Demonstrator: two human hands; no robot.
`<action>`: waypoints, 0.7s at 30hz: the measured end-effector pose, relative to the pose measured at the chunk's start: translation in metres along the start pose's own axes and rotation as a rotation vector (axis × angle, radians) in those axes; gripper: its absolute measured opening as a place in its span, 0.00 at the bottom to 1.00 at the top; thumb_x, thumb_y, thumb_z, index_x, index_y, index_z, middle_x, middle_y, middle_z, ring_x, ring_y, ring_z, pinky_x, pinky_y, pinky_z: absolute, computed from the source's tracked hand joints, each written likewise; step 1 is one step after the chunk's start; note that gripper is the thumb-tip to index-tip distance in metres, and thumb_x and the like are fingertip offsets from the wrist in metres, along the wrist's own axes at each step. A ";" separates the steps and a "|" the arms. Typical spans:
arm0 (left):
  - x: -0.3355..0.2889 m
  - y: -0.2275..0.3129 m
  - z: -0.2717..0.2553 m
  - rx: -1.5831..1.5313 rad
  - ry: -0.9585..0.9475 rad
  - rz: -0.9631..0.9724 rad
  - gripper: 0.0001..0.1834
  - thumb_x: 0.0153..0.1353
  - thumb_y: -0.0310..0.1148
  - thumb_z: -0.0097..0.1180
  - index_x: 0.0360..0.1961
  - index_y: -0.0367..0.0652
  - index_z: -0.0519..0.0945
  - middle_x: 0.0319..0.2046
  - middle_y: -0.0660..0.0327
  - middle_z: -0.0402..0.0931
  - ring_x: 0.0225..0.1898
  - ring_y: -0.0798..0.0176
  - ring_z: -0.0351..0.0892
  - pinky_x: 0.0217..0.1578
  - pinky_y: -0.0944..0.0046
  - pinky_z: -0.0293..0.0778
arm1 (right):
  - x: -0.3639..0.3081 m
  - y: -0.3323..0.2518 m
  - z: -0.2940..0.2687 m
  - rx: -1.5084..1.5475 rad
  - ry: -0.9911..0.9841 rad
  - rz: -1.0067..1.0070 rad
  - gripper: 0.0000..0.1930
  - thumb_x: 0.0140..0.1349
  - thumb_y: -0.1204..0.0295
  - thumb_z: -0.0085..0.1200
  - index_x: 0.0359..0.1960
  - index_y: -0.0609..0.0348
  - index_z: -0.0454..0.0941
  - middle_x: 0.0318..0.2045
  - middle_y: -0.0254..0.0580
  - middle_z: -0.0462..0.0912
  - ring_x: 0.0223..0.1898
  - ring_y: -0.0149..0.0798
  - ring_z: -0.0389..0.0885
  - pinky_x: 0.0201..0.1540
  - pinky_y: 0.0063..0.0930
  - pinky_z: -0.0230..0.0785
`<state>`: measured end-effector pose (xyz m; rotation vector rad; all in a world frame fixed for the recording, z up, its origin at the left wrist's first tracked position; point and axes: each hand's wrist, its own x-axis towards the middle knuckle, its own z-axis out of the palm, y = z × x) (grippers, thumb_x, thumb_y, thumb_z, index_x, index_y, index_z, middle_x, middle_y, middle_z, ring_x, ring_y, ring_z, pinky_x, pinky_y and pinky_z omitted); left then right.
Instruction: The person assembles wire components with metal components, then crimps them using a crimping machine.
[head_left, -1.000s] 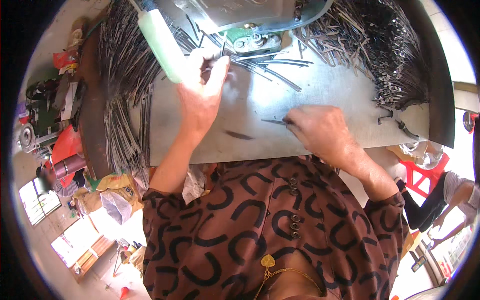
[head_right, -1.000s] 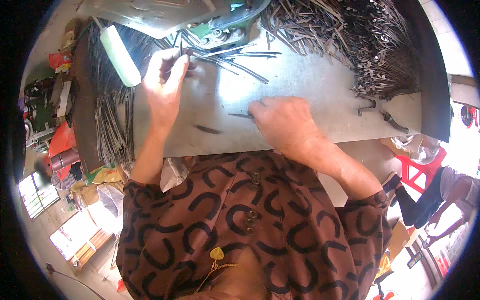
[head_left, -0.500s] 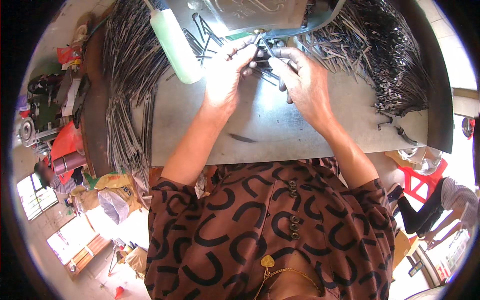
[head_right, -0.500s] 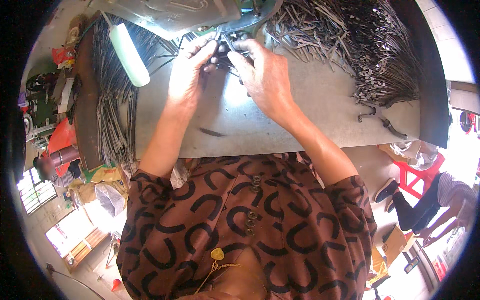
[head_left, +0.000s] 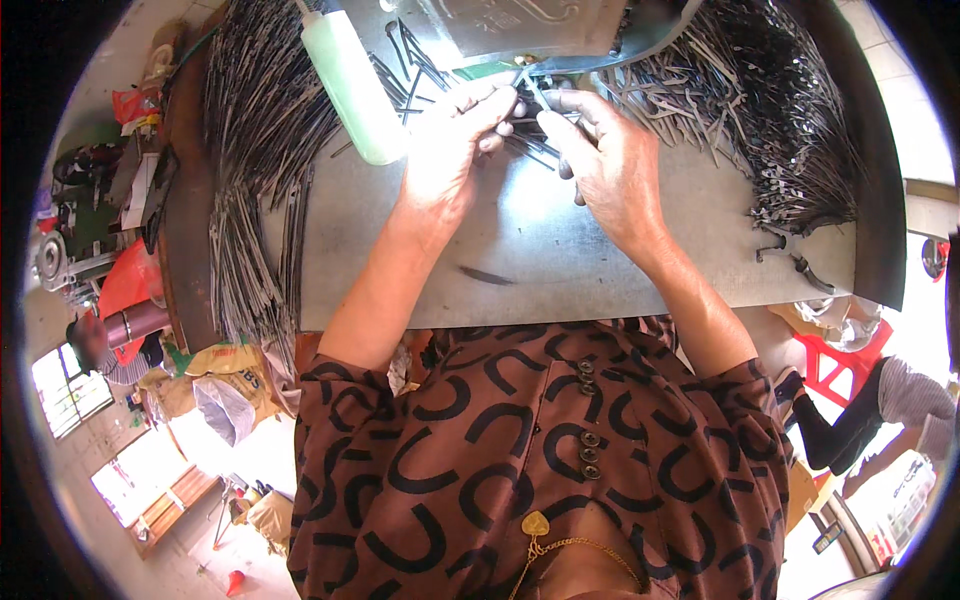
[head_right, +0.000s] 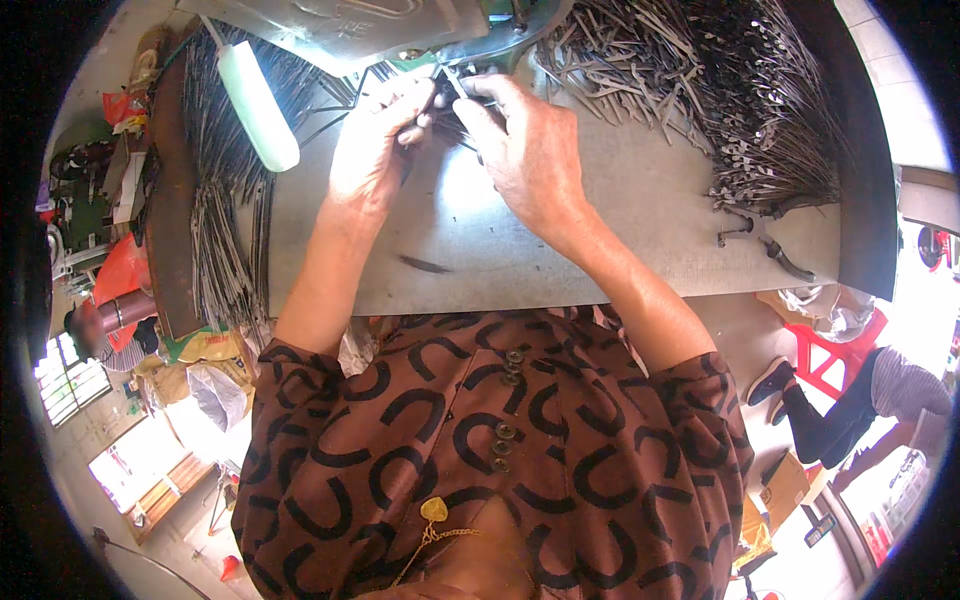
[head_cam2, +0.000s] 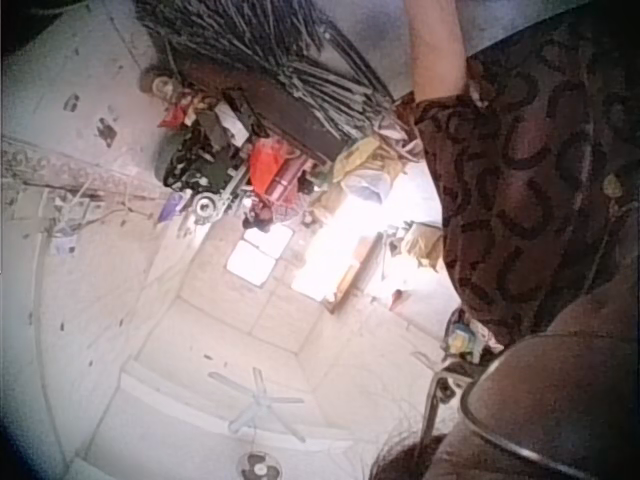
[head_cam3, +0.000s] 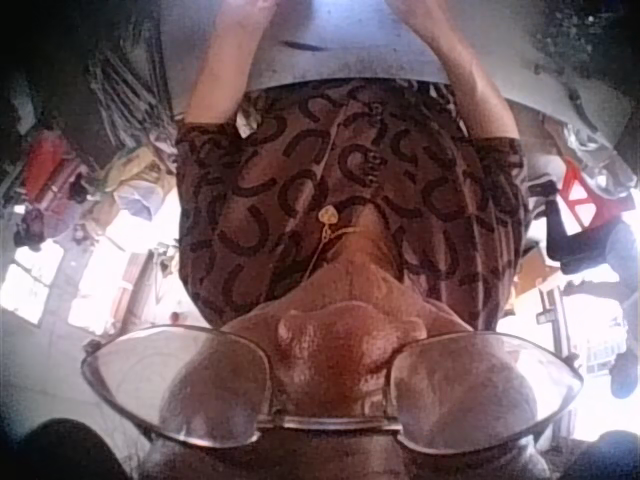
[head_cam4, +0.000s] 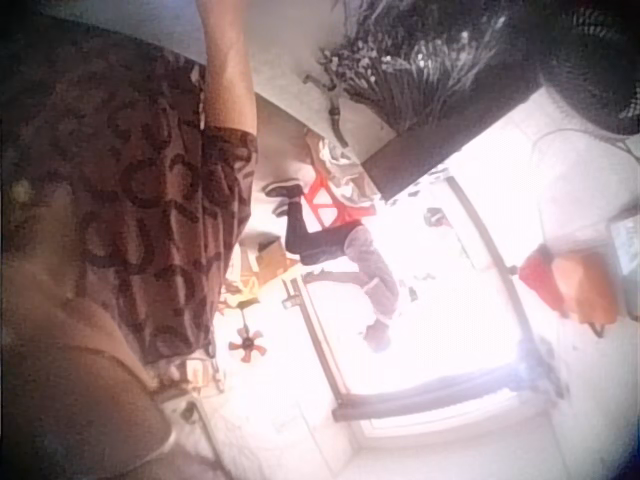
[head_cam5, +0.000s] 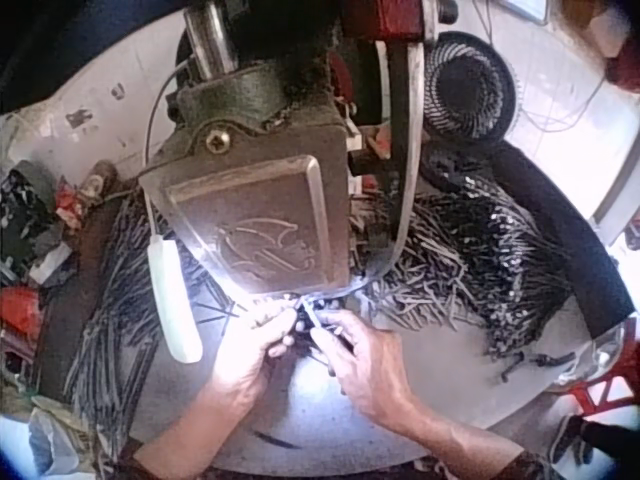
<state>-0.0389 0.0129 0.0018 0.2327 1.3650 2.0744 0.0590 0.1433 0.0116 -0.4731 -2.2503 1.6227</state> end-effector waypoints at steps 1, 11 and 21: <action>0.000 0.000 0.001 0.000 0.000 0.001 0.13 0.60 0.28 0.56 0.45 0.34 0.78 0.29 0.66 0.77 0.26 0.78 0.68 0.24 0.80 0.60 | 0.000 0.002 0.001 0.000 0.000 0.000 0.11 0.60 0.69 0.53 0.42 0.62 0.78 0.18 0.43 0.78 0.16 0.31 0.75 0.22 0.26 0.67; -0.009 -0.013 0.005 -0.051 0.046 0.028 0.14 0.59 0.27 0.56 0.45 0.33 0.78 0.29 0.65 0.77 0.27 0.77 0.68 0.25 0.79 0.60 | -0.010 0.005 0.015 0.049 -0.011 0.116 0.08 0.62 0.69 0.51 0.40 0.58 0.76 0.18 0.42 0.78 0.13 0.32 0.75 0.20 0.27 0.66; -0.011 -0.016 0.015 -0.154 0.146 0.025 0.09 0.60 0.28 0.55 0.41 0.36 0.78 0.29 0.65 0.76 0.27 0.76 0.68 0.26 0.78 0.62 | -0.008 -0.002 0.015 0.165 0.012 0.142 0.10 0.64 0.69 0.50 0.42 0.60 0.75 0.17 0.35 0.75 0.15 0.23 0.71 0.15 0.21 0.63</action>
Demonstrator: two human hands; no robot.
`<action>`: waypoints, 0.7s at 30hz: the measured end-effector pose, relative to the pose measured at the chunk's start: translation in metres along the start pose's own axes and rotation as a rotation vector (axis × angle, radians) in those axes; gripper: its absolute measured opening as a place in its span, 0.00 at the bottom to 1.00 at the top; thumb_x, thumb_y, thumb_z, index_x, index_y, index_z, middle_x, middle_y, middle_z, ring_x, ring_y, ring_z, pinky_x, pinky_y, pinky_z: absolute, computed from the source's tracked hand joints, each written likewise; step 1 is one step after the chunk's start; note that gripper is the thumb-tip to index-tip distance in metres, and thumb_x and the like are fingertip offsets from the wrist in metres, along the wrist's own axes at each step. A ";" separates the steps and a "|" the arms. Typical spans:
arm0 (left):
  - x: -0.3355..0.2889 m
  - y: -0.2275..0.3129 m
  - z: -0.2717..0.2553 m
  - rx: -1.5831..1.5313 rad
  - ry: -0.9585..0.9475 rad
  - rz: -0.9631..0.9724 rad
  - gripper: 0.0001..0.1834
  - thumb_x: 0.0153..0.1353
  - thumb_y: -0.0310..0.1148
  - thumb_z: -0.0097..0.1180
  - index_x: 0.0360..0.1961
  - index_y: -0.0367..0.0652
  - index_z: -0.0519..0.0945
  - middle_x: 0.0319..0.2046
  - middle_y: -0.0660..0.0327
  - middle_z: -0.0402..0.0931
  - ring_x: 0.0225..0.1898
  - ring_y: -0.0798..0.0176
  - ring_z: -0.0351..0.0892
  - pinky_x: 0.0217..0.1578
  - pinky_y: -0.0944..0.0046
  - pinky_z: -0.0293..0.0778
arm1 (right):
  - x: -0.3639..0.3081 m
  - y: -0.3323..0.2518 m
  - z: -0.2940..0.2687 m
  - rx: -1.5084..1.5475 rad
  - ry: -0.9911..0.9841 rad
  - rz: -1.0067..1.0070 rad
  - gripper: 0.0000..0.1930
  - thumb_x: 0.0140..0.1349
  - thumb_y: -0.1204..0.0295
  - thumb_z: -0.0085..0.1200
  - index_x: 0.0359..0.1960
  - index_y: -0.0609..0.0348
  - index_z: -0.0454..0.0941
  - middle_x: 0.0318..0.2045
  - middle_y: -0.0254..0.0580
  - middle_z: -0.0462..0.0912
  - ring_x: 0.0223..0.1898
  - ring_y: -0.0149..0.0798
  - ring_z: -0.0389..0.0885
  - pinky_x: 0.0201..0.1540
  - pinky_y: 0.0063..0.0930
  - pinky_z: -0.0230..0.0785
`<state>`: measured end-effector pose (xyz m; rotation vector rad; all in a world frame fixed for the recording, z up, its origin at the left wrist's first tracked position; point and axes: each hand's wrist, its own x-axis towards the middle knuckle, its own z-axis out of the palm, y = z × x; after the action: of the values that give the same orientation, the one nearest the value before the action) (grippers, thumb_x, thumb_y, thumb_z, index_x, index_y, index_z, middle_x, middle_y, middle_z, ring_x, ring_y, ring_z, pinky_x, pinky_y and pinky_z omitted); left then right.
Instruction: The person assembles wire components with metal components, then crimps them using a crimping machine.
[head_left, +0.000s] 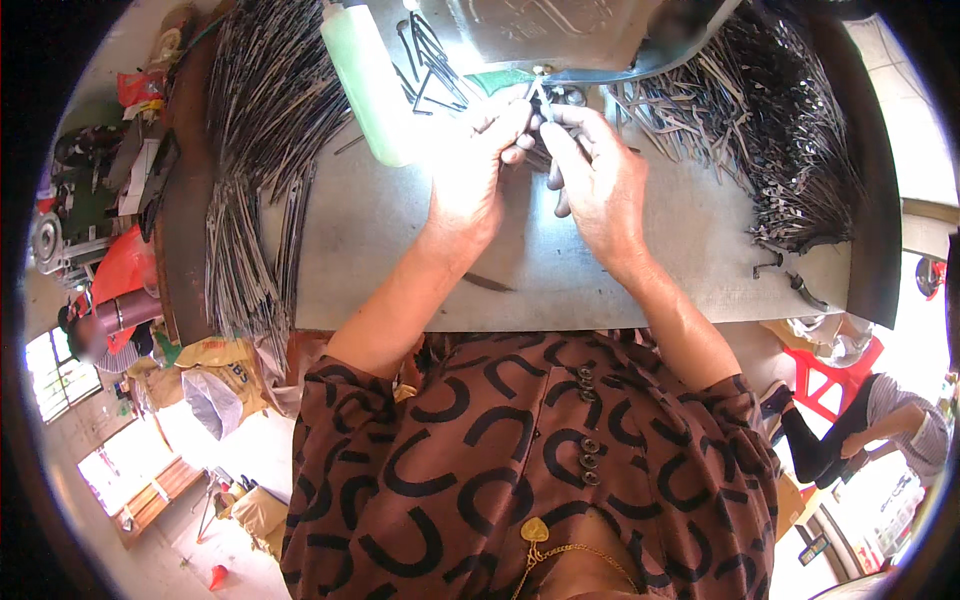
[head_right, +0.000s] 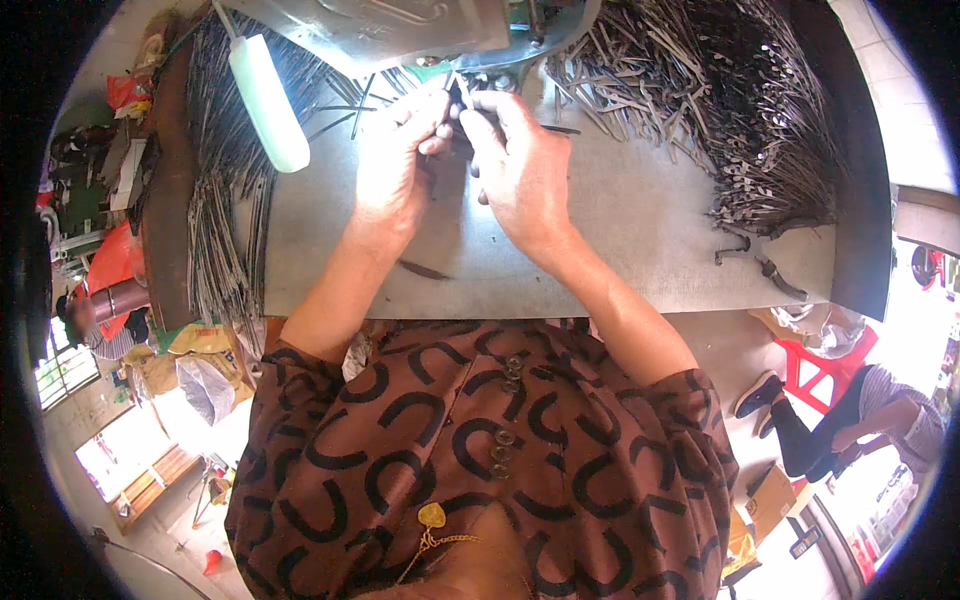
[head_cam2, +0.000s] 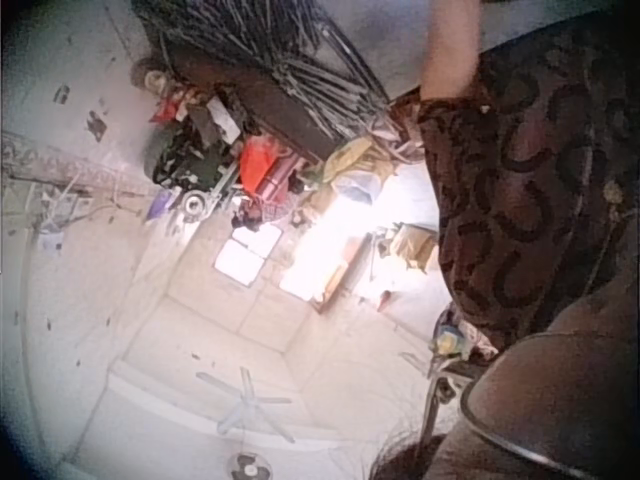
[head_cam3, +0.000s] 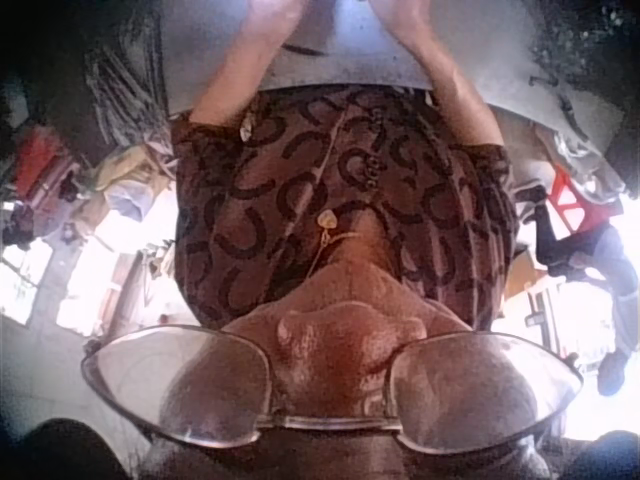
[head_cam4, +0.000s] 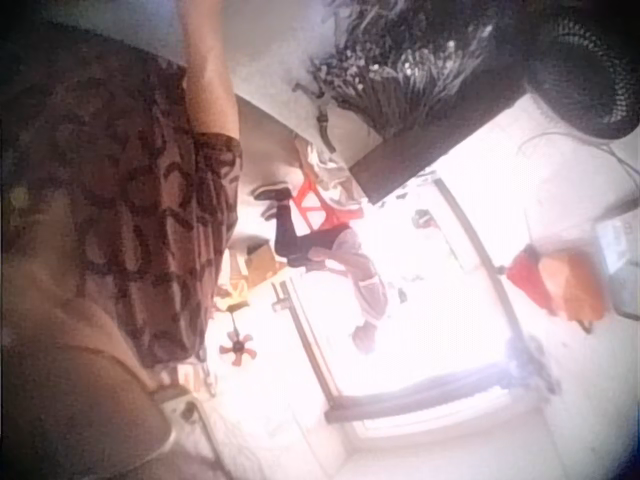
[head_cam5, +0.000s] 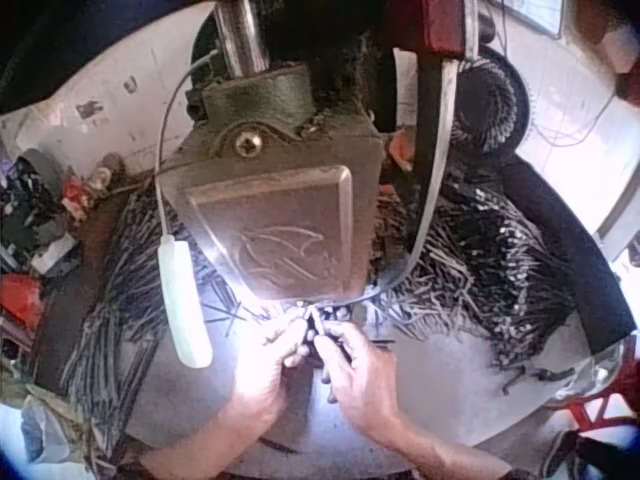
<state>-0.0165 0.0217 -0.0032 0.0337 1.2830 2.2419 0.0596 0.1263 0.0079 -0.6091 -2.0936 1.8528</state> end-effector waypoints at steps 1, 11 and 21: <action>0.001 0.000 -0.002 0.032 -0.021 0.017 0.10 0.60 0.28 0.55 0.42 0.36 0.78 0.29 0.65 0.76 0.26 0.76 0.68 0.26 0.78 0.62 | -0.001 0.002 0.002 0.029 0.001 0.012 0.10 0.64 0.69 0.50 0.42 0.60 0.75 0.17 0.34 0.75 0.15 0.22 0.71 0.15 0.20 0.63; 0.009 0.016 -0.010 1.132 -0.026 0.648 0.10 0.58 0.27 0.54 0.40 0.36 0.80 0.29 0.56 0.78 0.31 0.64 0.76 0.33 0.68 0.70 | 0.016 0.005 -0.006 -0.132 -0.100 -0.092 0.10 0.64 0.67 0.49 0.41 0.57 0.76 0.15 0.34 0.72 0.13 0.25 0.68 0.15 0.23 0.63; 0.000 0.024 -0.001 0.928 0.033 0.421 0.11 0.54 0.33 0.60 0.35 0.37 0.82 0.28 0.61 0.78 0.30 0.67 0.75 0.35 0.68 0.71 | 0.009 -0.003 -0.022 0.091 -0.155 0.134 0.11 0.63 0.68 0.51 0.44 0.58 0.77 0.16 0.30 0.71 0.13 0.21 0.65 0.14 0.15 0.56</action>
<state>-0.0277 0.0116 0.0159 0.6545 2.3896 1.7320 0.0618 0.1491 0.0137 -0.6155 -2.0945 2.1200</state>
